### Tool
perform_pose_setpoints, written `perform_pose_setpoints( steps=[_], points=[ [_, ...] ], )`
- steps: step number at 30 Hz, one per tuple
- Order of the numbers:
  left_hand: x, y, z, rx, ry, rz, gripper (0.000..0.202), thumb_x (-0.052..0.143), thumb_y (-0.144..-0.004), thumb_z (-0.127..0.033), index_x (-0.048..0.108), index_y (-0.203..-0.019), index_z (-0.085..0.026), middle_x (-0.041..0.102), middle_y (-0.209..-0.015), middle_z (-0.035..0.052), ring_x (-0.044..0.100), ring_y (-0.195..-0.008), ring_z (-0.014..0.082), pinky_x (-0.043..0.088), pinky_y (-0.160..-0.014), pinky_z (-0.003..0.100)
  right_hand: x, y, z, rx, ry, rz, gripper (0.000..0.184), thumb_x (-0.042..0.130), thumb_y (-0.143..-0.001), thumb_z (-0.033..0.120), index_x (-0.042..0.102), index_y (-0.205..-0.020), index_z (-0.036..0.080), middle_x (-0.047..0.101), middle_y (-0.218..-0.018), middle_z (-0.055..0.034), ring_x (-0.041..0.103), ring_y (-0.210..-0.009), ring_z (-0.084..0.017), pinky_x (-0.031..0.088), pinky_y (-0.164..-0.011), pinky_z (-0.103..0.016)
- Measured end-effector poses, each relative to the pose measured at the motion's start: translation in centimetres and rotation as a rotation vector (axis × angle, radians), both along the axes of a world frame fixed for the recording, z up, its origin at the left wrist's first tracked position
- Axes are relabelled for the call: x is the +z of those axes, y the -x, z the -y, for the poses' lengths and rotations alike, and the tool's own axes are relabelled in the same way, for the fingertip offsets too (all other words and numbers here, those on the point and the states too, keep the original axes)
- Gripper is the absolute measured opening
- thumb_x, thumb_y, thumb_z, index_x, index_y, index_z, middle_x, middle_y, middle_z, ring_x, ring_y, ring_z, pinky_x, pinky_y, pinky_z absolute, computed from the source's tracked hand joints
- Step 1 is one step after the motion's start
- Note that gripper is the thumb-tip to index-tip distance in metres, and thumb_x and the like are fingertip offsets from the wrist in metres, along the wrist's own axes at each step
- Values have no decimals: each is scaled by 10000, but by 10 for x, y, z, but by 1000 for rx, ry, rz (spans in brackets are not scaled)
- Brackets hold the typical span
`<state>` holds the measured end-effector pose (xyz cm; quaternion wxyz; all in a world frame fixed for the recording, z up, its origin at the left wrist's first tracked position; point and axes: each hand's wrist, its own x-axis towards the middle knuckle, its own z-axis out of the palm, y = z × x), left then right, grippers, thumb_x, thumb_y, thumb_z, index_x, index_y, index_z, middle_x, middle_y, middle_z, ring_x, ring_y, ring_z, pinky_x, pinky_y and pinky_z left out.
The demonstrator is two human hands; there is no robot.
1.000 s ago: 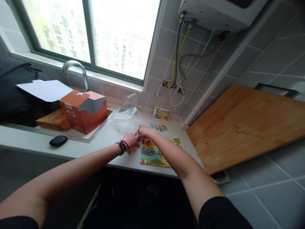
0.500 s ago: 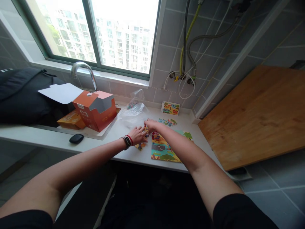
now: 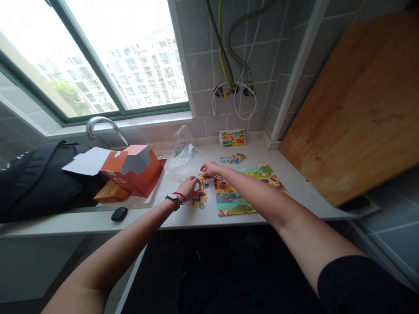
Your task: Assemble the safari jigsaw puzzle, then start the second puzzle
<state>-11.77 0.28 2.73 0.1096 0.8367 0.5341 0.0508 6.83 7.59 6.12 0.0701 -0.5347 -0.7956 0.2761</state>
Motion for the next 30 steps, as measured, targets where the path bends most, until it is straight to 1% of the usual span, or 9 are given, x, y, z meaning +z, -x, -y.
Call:
perform_pose_setpoints(
  steps=[2,4,7,9,11,14,20,26,30],
  points=[
    [-1,0,-1,11,0,15,465,834,-808,-494,694,-1161,-226,629,-1329,113,644,-1188,318,515,-1023,411,-5,-4,3,-23,6,-5,431,867,-811,241,751,-1224,199,816,-996,-58,757,-753,-162,589,-708,-213],
    [-1,1,0,17,1,24,471,833,-805,-516,692,-1149,-227,626,-1330,111,646,-1190,312,517,-1026,408,-6,-7,3,-24,1,9,446,873,-793,240,765,-1224,205,811,-1091,-76,773,-897,-197,582,-787,-214],
    [1,0,2,24,4,21,464,824,-813,-534,686,-1139,-234,621,-1340,104,645,-1200,304,516,-1030,401,-4,-10,-1,4,-8,44,463,885,-761,243,785,-1213,222,794,-1191,-82,748,-1084,-236,548,-896,-212],
    [4,-1,5,26,8,8,436,804,-838,-522,675,-1144,-240,622,-1336,98,648,-1192,294,515,-1022,393,-2,-8,-3,23,-12,70,474,895,-735,241,795,-1198,238,792,-1203,-76,734,-1128,-249,534,-927,-219],
    [7,-3,9,39,12,-13,422,780,-864,-509,653,-1162,-238,632,-1308,100,655,-1163,290,520,-993,394,0,-4,-5,33,-20,97,489,908,-701,229,803,-1178,248,798,-1185,-75,734,-1128,-261,531,-941,-238],
    [11,-6,13,68,8,-49,466,770,-869,-511,607,-1198,-224,634,-1276,116,642,-1161,309,519,-955,407,0,2,-5,34,-43,133,496,912,-666,195,809,-1148,248,804,-1155,-84,736,-1115,-279,532,-958,-277],
    [16,-10,14,128,11,-68,580,794,-835,-533,547,-1244,-203,618,-1288,153,606,-1216,349,492,-962,420,-3,6,-1,56,-79,169,445,877,-679,157,813,-1111,243,821,-1075,-70,741,-1097,-285,542,-946,-289],
    [16,-13,8,150,72,5,757,893,-740,-439,512,-1350,-202,623,-1305,154,619,-1240,344,489,-1003,411,-3,10,1,72,-98,175,467,865,-656,100,810,-1109,202,817,-1077,-104,757,-1035,-297,565,-901,-310],
    [18,-16,0,165,129,88,858,940,-679,-389,494,-1380,-176,654,-1295,160,643,-1219,310,508,-1009,393,-1,7,5,82,-121,154,504,856,-683,110,792,-1169,229,811,-1112,-94,752,-1056,-286,560,-902,-304]
  ],
)
